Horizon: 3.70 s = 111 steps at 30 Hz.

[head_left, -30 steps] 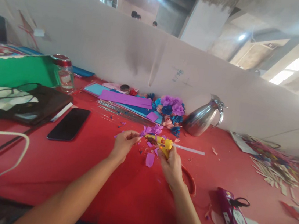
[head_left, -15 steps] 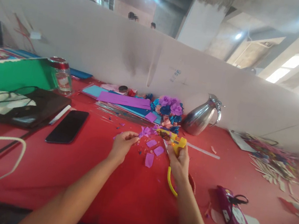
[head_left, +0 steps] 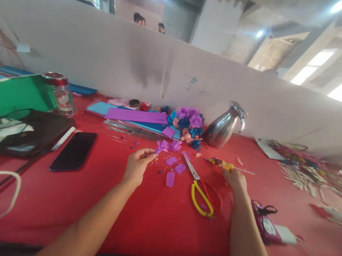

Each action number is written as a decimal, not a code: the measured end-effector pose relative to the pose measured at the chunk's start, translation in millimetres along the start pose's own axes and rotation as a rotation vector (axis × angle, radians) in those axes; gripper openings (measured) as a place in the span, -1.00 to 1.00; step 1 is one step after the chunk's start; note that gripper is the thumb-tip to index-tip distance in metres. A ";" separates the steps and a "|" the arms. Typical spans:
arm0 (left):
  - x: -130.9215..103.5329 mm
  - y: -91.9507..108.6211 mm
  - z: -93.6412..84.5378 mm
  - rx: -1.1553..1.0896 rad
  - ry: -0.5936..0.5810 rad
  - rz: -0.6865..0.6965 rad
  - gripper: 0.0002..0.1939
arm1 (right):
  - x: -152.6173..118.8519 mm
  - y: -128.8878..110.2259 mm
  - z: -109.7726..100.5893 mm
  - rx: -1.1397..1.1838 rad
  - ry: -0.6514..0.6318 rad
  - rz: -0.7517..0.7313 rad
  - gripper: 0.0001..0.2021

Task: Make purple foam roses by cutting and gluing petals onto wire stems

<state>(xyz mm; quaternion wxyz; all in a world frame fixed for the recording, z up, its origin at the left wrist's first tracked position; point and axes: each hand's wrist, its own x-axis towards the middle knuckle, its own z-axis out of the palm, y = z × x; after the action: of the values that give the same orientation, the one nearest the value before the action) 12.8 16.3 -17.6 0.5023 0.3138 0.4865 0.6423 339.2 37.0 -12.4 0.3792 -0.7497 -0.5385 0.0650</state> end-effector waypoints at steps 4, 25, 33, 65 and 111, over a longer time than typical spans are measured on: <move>0.2 0.9 1.2 0.007 0.003 0.011 -0.72 | -29.3 -37.9 7.0 -0.096 -0.013 -0.150 -0.82; -0.8 -2.5 0.5 0.022 -0.080 -0.019 -0.71 | -87.7 -135.0 71.3 0.719 -0.620 -0.257 -0.85; -3.3 -5.5 4.9 0.039 -0.124 -0.036 -0.74 | -96.4 -122.3 75.1 0.531 -0.577 -0.387 -0.84; -11.3 -1.0 8.5 0.103 -0.258 -0.113 -0.76 | -90.2 -120.5 65.5 0.415 -0.274 -0.420 -0.85; -10.1 0.1 8.0 -0.039 -0.167 -0.045 -0.72 | -100.7 -124.0 68.5 0.575 -0.152 -0.201 -0.90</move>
<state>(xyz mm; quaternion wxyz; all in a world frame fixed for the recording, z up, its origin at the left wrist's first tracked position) 23.0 9.2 -14.0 0.5613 0.3453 0.4373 0.6119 169.1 1.3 -12.7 0.5388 -0.5477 -0.5963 0.2328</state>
